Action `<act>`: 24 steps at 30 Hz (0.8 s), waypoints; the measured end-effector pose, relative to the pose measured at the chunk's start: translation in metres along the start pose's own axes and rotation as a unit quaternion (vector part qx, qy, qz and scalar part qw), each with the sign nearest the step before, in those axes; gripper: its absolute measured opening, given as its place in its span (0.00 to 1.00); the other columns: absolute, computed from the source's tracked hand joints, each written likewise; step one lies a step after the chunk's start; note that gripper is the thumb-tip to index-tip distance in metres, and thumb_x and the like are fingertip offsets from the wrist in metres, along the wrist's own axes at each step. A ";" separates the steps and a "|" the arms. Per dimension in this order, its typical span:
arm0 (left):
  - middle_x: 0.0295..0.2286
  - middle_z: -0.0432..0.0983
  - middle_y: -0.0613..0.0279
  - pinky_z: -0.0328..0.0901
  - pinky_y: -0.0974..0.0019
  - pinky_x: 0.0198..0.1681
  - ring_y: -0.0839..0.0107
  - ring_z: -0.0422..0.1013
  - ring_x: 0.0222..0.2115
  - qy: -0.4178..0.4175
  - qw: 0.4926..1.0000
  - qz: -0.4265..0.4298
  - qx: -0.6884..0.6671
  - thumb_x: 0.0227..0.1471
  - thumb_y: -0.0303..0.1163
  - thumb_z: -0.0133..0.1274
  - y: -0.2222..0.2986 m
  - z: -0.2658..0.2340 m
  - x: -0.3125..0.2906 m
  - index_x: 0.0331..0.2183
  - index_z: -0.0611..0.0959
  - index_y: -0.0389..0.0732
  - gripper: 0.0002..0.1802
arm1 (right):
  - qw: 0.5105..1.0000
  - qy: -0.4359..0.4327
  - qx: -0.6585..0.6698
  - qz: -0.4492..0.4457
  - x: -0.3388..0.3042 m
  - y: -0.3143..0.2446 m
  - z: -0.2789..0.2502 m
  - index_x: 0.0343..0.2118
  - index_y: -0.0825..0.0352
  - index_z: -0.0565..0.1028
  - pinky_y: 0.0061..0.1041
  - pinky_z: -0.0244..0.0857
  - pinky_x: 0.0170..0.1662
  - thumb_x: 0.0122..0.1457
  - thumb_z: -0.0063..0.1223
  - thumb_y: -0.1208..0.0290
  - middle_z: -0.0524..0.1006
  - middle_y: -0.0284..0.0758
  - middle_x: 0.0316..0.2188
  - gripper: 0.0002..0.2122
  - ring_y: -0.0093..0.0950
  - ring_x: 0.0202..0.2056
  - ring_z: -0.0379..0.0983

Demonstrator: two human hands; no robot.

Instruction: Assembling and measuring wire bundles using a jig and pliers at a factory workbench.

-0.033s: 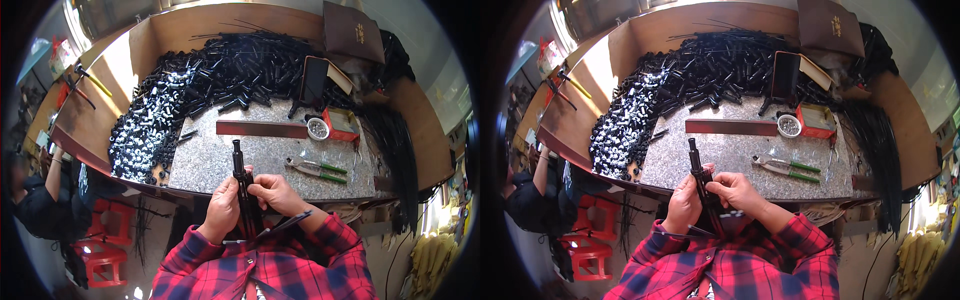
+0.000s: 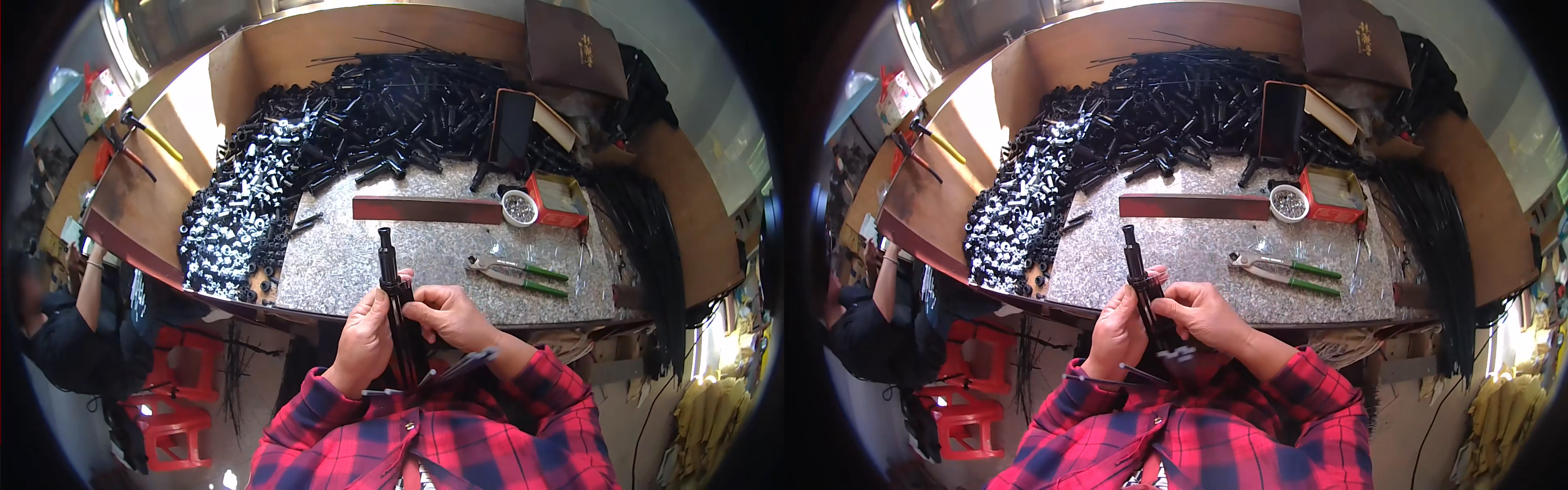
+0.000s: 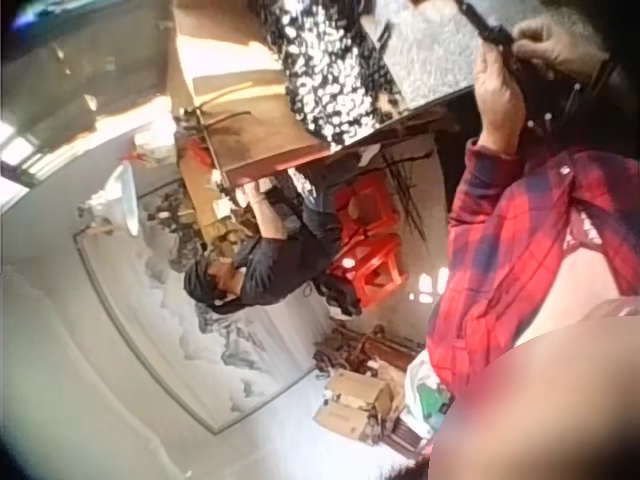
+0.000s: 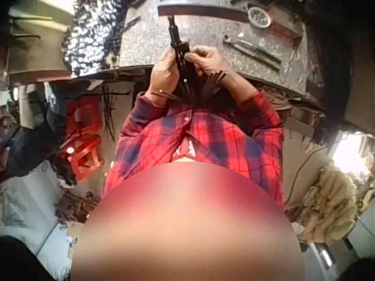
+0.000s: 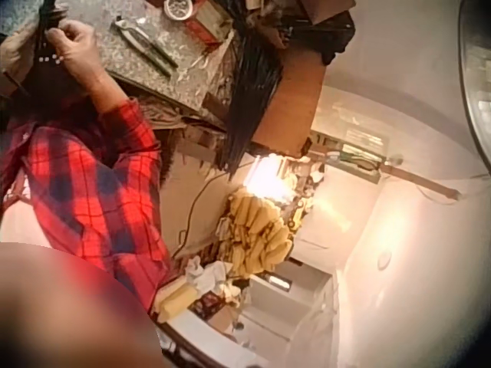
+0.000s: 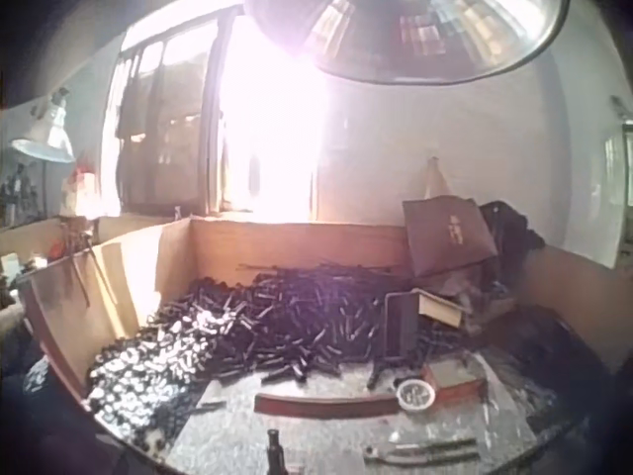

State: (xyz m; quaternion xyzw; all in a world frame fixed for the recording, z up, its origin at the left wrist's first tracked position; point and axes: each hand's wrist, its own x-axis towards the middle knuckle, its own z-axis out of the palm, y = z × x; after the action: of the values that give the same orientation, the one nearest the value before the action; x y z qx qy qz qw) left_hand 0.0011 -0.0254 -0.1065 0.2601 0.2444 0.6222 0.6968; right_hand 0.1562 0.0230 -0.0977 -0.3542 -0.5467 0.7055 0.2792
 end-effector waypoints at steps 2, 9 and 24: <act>0.51 0.66 0.52 0.60 0.63 0.54 0.66 0.66 0.50 -0.007 1.000 0.008 0.001 0.63 0.37 0.39 -0.003 -0.003 0.000 0.51 0.69 0.31 0.22 | 1.000 -0.001 0.011 -0.018 -0.001 0.000 0.005 0.26 0.66 0.75 0.15 0.54 0.18 0.59 0.55 0.67 0.70 0.24 0.15 0.09 0.13 0.15 0.63; 0.52 0.66 0.51 0.57 0.60 0.57 0.62 0.64 0.53 -0.042 0.998 0.000 -0.047 0.59 0.35 0.46 -0.001 -0.015 0.000 0.51 0.70 0.30 0.22 | 0.999 0.000 -0.002 -0.054 -0.006 -0.001 0.012 0.27 0.66 0.74 0.13 0.54 0.18 0.58 0.55 0.70 0.71 0.24 0.17 0.06 0.12 0.15 0.63; 0.52 0.65 0.46 0.55 0.56 0.59 0.58 0.62 0.54 -0.019 1.000 0.011 -0.012 0.60 0.36 0.45 -0.001 -0.017 -0.005 0.53 0.67 0.31 0.24 | 0.996 -0.030 0.023 -0.075 -0.006 0.002 0.012 0.28 0.67 0.74 0.15 0.55 0.18 0.61 0.51 0.66 0.70 0.24 0.16 0.09 0.12 0.16 0.63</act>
State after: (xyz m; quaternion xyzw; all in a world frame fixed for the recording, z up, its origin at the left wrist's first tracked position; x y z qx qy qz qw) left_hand -0.0102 -0.0291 -0.1197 0.2659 0.2206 0.6278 0.6975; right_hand 0.1499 0.0112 -0.0964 -0.2841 -0.5636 0.7054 0.3226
